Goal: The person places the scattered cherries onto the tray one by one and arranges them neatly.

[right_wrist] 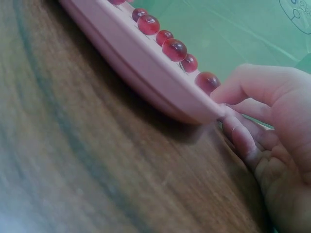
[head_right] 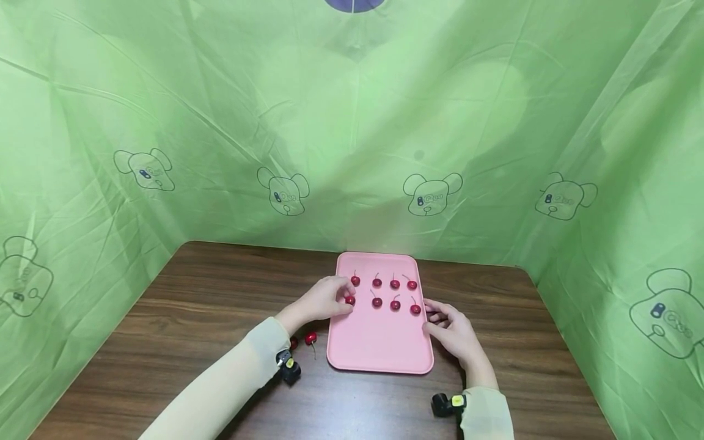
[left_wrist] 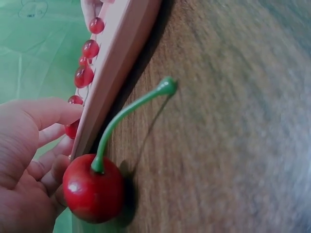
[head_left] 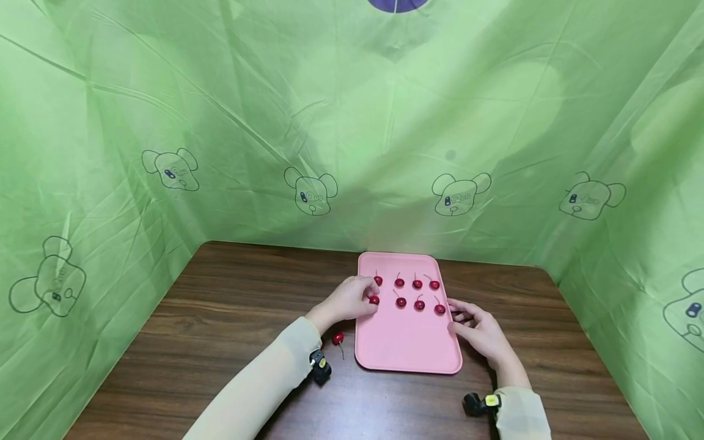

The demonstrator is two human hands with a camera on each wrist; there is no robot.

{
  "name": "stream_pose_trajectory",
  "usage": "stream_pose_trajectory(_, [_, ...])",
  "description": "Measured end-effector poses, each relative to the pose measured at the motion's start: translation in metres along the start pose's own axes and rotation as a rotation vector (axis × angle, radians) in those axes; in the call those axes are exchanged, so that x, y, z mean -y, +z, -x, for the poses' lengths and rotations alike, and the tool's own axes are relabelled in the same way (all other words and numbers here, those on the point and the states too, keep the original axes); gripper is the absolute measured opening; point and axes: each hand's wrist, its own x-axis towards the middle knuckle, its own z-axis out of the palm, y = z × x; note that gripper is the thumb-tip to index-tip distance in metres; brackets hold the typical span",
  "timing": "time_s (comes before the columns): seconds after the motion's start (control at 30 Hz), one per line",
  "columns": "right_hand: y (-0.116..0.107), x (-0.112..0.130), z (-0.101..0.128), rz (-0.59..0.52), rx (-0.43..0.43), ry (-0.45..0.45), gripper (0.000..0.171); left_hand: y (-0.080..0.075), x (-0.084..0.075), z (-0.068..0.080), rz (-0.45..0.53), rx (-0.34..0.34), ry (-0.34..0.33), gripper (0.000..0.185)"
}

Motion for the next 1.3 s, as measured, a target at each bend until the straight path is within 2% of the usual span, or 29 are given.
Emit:
stream_pose_trajectory(0.2, [-0.001,0.001,0.001,-0.009,0.015,-0.002,0.056,-0.005,0.002,0.003,0.05,-0.016,-0.018,0.028])
stream_pose_trajectory(0.37, [-0.003,-0.002,0.0,-0.011,0.034,-0.008,0.056,-0.02,0.005,0.013,0.084,-0.054,-0.009,0.029])
stream_pose_trajectory(0.5, [-0.004,-0.003,-0.001,0.0,0.037,-0.013,0.056,-0.036,0.007,0.027,0.077,-0.093,-0.029,0.029])
stream_pose_trajectory(0.6, [-0.004,-0.002,-0.001,-0.004,0.037,-0.007,0.056,-0.048,0.009,0.039,0.112,-0.112,-0.053,0.032])
stream_pose_trajectory(0.8, [-0.002,0.0,0.002,-0.009,0.031,-0.008,0.056,-0.065,0.016,0.065,0.153,-0.126,-0.063,0.036])
stream_pose_trajectory(1.03, [0.0,0.0,0.002,-0.004,0.02,-0.016,0.055,-0.066,0.021,0.092,0.14,-0.119,0.003,0.036])
stream_pose_trajectory(1.3, [0.0,0.0,0.002,-0.013,0.02,-0.008,0.056,-0.066,0.026,0.119,0.124,-0.067,0.027,0.038])
